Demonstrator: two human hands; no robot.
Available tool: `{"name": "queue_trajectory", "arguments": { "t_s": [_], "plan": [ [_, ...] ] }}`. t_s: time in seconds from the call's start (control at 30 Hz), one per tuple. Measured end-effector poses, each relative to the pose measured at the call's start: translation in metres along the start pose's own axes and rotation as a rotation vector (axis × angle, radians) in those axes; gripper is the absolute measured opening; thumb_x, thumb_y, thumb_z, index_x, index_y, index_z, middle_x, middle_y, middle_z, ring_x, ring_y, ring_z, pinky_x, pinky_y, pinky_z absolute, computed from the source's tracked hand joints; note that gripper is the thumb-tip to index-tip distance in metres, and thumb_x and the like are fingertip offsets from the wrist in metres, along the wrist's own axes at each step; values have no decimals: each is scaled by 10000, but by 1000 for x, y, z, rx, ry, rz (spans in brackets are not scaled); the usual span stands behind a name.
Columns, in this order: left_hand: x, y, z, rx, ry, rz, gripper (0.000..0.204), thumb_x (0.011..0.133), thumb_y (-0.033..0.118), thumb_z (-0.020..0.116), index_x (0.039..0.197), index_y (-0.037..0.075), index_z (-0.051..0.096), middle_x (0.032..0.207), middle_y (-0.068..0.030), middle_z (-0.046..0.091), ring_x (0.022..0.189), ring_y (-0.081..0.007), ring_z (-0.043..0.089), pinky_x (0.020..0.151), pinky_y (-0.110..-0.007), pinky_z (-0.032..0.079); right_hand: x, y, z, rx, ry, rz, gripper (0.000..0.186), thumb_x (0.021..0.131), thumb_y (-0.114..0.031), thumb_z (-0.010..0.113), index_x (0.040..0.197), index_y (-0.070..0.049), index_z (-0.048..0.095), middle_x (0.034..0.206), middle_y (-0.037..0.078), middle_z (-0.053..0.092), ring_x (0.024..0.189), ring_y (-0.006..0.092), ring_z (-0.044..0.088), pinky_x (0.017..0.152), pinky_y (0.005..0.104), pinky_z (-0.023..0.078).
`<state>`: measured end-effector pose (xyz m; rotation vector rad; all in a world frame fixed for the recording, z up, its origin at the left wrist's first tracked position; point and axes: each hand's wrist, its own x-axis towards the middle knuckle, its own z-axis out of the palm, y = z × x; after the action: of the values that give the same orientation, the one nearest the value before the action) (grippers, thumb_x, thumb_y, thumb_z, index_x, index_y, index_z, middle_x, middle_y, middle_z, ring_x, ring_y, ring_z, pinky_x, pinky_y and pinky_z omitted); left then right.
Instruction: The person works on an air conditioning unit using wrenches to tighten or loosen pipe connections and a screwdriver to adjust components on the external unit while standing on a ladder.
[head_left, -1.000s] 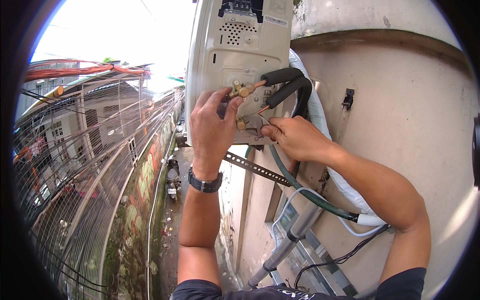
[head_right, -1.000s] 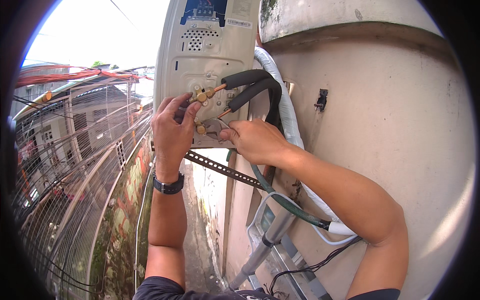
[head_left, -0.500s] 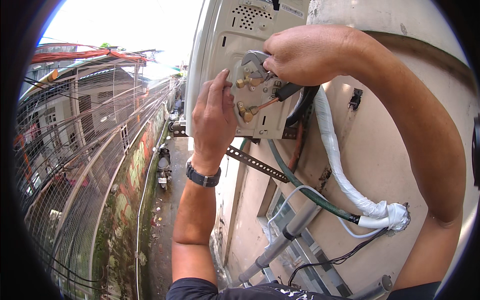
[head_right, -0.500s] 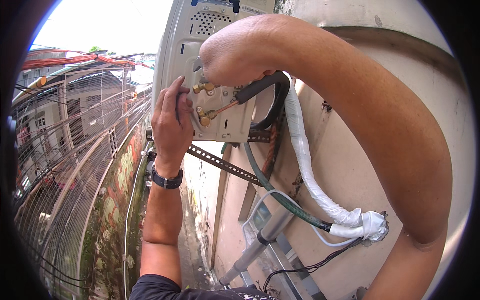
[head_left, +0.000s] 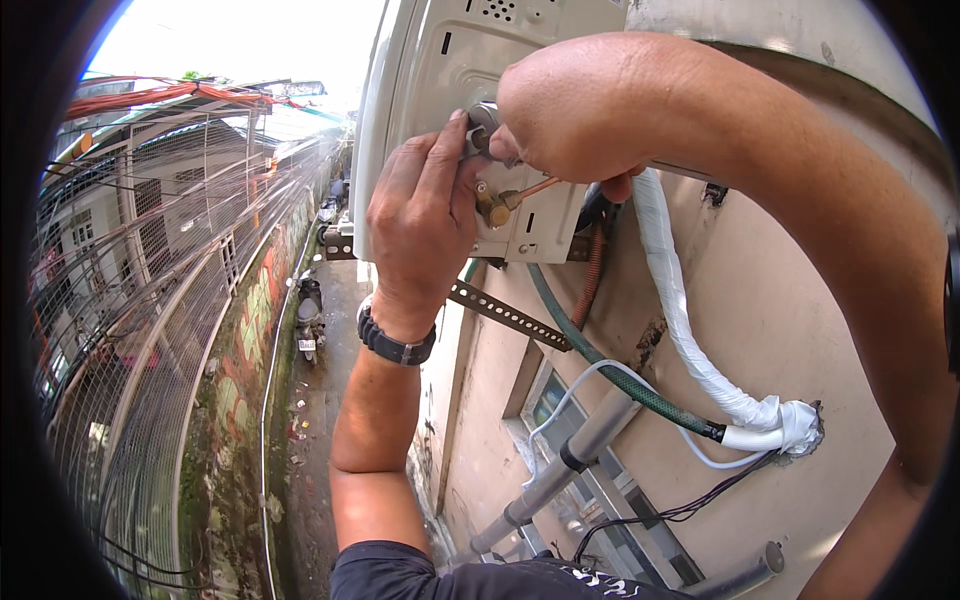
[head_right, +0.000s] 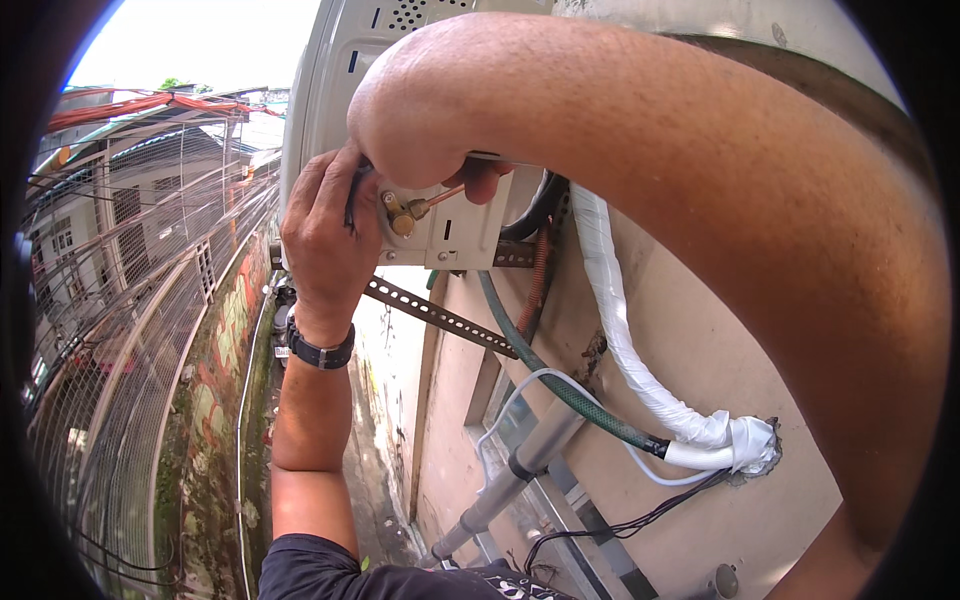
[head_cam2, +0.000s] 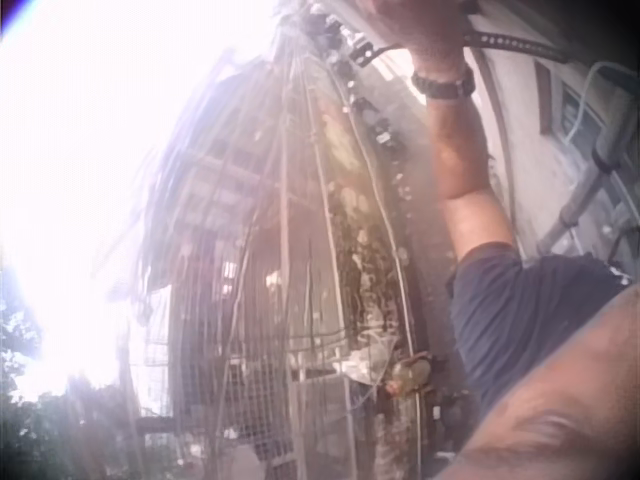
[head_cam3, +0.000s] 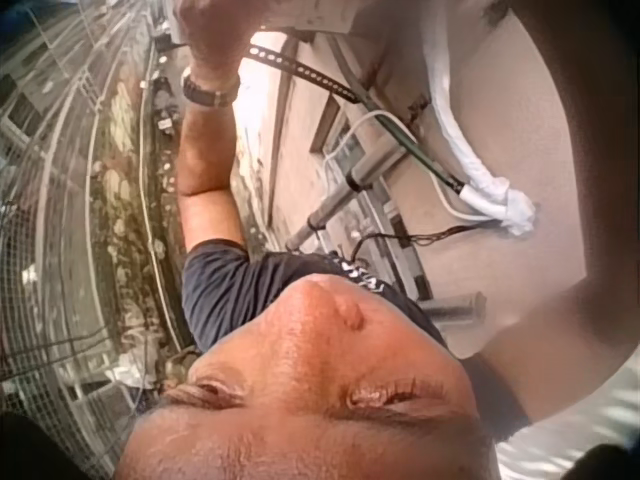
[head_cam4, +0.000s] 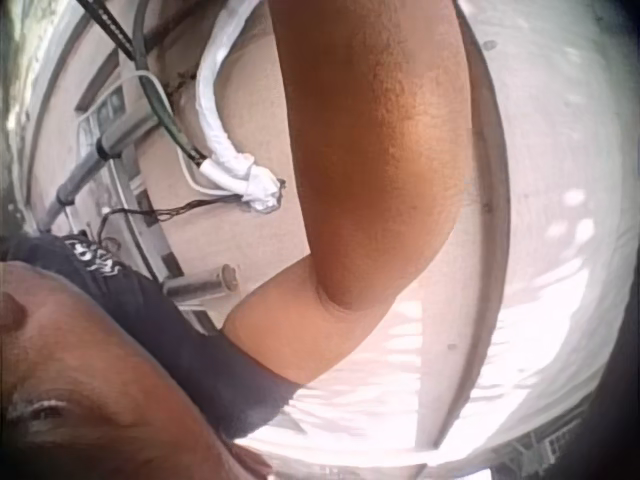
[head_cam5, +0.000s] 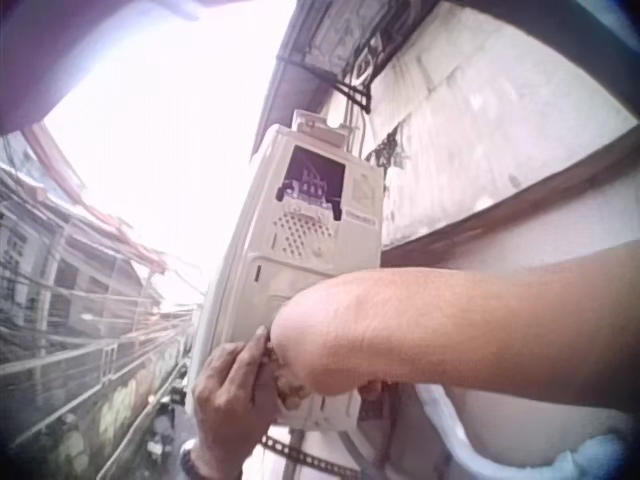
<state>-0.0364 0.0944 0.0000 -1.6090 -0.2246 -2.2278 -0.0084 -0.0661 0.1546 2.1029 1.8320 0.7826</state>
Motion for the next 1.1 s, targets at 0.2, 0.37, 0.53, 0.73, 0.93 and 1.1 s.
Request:
{"name": "queue_trajectory", "arguments": {
  "t_s": [0.2,0.37,0.53,0.73,0.93,1.1],
  "plan": [
    [0,-3,2,15,26,55,366,841,4,754,1205,25,727,977,-111,698,909,-289,690,789,-394,575,5,0,-1,134,-87,80,475,1088,-299,495,858,75,676,592,134,620,495,199,663,481,357,554],
    [-2,-7,3,-12,66,58,332,844,9,757,1174,3,724,976,-109,693,898,-285,685,786,-390,575,11,2,12,117,-27,-47,463,1099,-290,426,934,89,634,533,109,572,463,206,656,421,338,537],
    [-2,-9,5,-49,68,80,335,852,22,758,1181,-15,710,986,-108,683,900,-281,677,786,-379,570,11,-7,5,-2,-149,40,470,1097,-337,473,953,74,649,544,101,581,451,203,646,412,330,528],
    [-5,-12,1,-20,46,71,339,847,20,760,1180,-21,712,997,-104,678,906,-276,667,796,-371,565,7,2,32,103,119,-49,449,1091,-336,486,957,60,651,619,150,595,547,289,644,546,406,520],
    [-2,-11,3,-73,32,85,376,825,-12,749,1199,-21,708,1001,-109,688,902,-281,671,803,-371,571,-6,-2,48,187,134,33,358,1084,-254,458,989,56,611,824,256,650,793,417,651,750,520,481],
    [-1,-14,1,-106,22,101,403,819,-37,726,1220,-14,705,1033,-123,698,913,-293,679,808,-388,571,-7,6,83,407,440,-115,285,1080,-207,455,1026,53,559,790,269,646,785,466,642,729,549,470]
  ]
}}
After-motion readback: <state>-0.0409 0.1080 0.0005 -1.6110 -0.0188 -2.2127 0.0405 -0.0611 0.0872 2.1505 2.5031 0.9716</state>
